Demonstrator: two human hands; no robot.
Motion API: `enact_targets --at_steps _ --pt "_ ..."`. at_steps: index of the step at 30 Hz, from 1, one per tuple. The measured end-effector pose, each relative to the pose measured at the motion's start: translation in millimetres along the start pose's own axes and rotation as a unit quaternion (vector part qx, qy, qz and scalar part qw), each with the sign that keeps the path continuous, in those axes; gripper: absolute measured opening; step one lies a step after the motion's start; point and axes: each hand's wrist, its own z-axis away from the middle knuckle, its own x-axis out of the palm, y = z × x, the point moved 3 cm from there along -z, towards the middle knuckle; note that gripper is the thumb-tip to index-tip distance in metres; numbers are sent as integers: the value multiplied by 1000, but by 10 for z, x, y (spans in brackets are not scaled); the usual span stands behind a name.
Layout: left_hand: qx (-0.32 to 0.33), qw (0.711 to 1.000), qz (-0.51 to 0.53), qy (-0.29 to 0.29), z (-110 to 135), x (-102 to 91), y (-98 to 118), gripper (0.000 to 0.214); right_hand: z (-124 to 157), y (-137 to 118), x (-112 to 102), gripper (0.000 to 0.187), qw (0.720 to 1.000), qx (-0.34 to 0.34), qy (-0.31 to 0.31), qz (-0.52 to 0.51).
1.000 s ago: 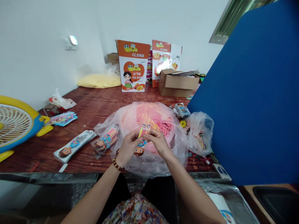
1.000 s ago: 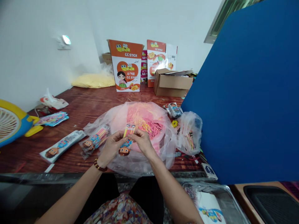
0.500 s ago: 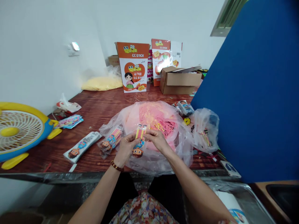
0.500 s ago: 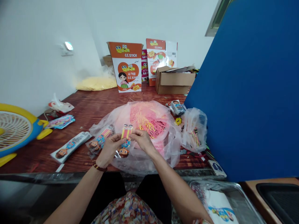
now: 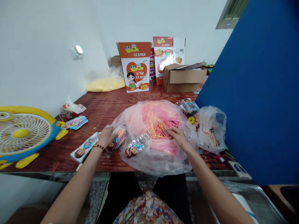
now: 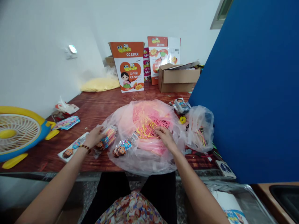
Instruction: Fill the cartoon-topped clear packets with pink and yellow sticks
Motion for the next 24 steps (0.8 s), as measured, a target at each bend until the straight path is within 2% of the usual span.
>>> enact_targets --at_steps 3,6,7,11,13,17,21,24 --pt "50 995 8 86 254 109 215 28 -58 112 -54 28 1000 4 10 12" --pt "172 982 33 68 551 348 585 19 -159 181 -101 26 999 2 22 35" --pt "193 978 23 71 622 422 702 20 -198 189 -118 25 999 -1 25 46" --pt "182 981 25 55 665 602 999 18 -306 184 -234 21 996 10 33 81" --pt "165 984 54 39 599 619 1039 9 -316 183 -322 19 995 22 42 91" --pt "160 980 113 40 505 604 987 10 -287 227 -449 15 992 33 49 109" --pt "155 976 134 73 502 591 886 16 -297 254 -450 14 989 28 31 141" --pt "152 969 181 73 503 523 870 17 -352 147 -428 17 975 -13 37 218"
